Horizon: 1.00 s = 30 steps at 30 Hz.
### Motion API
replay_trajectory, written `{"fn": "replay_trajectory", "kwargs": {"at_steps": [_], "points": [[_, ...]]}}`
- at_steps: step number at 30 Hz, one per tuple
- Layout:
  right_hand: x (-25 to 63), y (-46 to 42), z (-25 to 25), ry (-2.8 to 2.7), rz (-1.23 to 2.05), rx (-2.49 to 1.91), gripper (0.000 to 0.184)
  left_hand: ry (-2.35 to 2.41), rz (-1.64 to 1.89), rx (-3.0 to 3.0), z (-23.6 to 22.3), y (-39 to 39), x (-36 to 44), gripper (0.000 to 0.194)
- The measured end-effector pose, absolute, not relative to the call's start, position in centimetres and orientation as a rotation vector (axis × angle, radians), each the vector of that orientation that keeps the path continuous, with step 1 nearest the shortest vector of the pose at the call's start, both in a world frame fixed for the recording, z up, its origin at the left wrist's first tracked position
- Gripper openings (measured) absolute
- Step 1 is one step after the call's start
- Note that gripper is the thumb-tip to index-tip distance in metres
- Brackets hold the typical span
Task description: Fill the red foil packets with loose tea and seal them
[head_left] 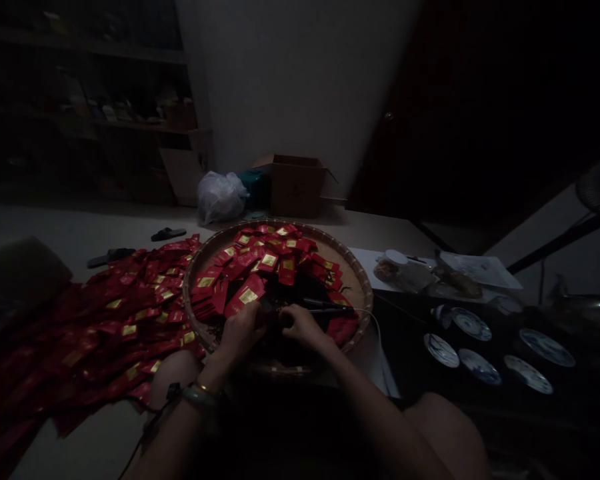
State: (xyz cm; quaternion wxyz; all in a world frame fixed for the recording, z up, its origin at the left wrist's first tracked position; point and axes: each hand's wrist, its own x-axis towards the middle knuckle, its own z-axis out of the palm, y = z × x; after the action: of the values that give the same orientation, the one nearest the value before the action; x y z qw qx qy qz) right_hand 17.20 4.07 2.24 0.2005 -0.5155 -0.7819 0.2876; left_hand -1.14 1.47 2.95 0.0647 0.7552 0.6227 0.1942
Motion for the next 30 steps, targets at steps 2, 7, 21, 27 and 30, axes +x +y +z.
{"fn": "replay_trajectory", "kwargs": {"at_steps": [2, 7, 21, 27, 30], "points": [[18.2, 5.1, 3.5, -1.950, 0.895, -1.366, 0.023, 1.880, 0.597, 2.281, 2.7, 1.7, -0.8, 0.027], [18.1, 6.5, 7.2, -1.597, 1.062, -1.156, 0.021, 1.832, 0.629, 2.292, 2.8, 2.3, 0.3, 0.030], [15.9, 6.3, 7.8, -1.958, 0.769, -1.190, 0.028, 1.631, 0.775, 2.244, 1.6, 2.8, 0.1, 0.033], [15.6, 5.1, 9.0, -2.209, 0.704, -1.171, 0.019, 1.644, 0.824, 2.224, 1.0, 2.8, 0.0, 0.034], [15.2, 4.6, 9.2, -2.472, 0.653, -1.202, 0.020, 1.573, 0.902, 2.269, 0.8, 2.7, -0.1, 0.041]]}}
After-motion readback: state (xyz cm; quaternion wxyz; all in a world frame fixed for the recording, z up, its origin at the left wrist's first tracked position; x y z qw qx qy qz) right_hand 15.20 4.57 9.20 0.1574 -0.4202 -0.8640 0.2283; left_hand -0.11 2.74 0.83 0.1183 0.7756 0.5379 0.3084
